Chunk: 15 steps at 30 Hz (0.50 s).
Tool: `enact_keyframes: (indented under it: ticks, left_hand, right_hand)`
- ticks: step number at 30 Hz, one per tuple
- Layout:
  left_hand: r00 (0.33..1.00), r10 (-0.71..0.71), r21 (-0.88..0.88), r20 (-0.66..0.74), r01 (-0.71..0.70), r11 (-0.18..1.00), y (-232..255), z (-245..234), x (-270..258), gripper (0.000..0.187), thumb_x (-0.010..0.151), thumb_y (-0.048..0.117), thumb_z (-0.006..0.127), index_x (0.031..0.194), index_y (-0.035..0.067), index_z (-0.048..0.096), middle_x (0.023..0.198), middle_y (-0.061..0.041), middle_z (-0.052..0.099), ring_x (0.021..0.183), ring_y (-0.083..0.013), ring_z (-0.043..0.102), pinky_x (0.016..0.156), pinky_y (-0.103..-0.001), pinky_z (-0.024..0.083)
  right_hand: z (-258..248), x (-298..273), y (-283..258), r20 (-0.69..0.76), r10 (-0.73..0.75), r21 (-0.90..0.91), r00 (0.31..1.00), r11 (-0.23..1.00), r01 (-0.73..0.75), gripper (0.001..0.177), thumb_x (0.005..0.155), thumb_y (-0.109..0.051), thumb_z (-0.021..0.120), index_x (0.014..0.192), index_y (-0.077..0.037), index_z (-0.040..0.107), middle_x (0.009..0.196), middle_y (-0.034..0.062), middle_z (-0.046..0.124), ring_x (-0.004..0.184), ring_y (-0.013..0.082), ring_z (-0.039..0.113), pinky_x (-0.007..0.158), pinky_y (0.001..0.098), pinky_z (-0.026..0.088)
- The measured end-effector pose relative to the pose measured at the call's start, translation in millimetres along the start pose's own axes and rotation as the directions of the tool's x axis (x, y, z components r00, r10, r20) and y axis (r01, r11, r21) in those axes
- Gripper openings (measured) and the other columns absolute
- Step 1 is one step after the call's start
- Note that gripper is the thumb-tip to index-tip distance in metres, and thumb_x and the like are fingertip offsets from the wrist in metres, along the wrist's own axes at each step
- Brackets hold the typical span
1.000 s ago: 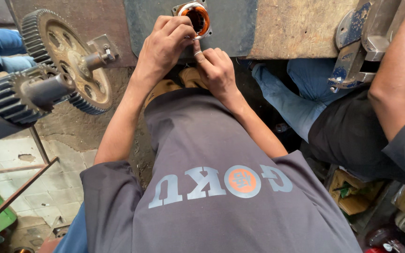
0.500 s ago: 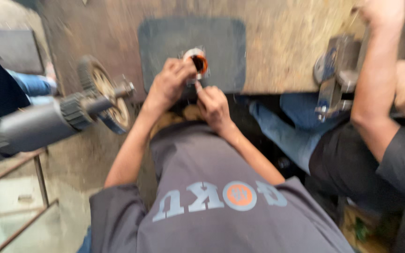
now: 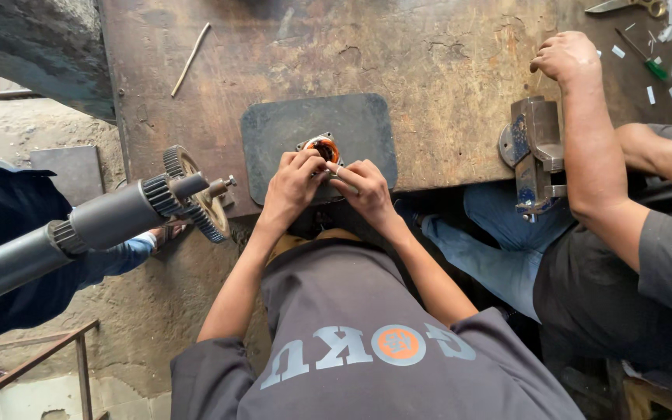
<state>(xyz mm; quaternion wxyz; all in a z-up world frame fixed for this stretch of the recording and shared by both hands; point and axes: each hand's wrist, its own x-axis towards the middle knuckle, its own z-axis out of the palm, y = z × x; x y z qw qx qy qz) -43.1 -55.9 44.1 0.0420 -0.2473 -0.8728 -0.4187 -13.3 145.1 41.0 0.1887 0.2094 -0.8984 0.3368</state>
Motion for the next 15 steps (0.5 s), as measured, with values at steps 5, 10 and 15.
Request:
enact_keyframes:
  ticks: [5, 10, 15]
  left_hand:
    - [0.987, 0.118, 0.239, -0.107, -0.089, 0.967, 1.3, 16.1, -6.0, 0.026, 0.094, 0.018, 0.073, 0.116, 0.008, 0.064, 0.123, -0.003, 0.062, 0.114, -0.0263, 0.059, 0.092, -0.04, 0.054]
    - [0.976, 0.191, 0.482, -0.108, -0.116, 0.868, -4.8, 27.9, -12.0, 0.027, 0.096, 0.024, 0.07, 0.118, 0.01, 0.062, 0.124, -0.002, 0.061, 0.111, -0.0198, 0.059, 0.091, -0.038, 0.047]
    - [0.969, 0.233, 0.518, -0.075, -0.162, 0.84, -9.7, 22.2, -7.1, 0.024, 0.099, 0.025, 0.069, 0.117, 0.012, 0.061, 0.122, 0.0, 0.062, 0.106, -0.0182, 0.059, 0.091, -0.04, 0.046]
  right_hand:
    - [2.0, 8.0, 19.4, 0.098, -0.012, 0.069, 0.995, 0.998, 0.005, 0.039, 0.085, -0.014, 0.084, 0.123, -0.013, 0.076, 0.076, 0.0044, 0.057, 0.071, 0.0227, 0.053, 0.067, 0.0371, 0.048]
    - [1.9, 15.5, 24.5, 0.084, -0.1, -0.031, 0.991, 0.994, 0.103, 0.03, 0.086, -0.016, 0.084, 0.114, -0.014, 0.076, 0.074, 0.0011, 0.056, 0.07, 0.0201, 0.053, 0.067, 0.0356, 0.046]
    - [-4.5, 24.5, 19.4, 0.107, -0.168, -0.113, 0.98, 0.977, 0.18, 0.023, 0.089, -0.017, 0.08, 0.11, -0.012, 0.072, 0.078, 0.0001, 0.058, 0.074, 0.0197, 0.056, 0.067, 0.0346, 0.043]
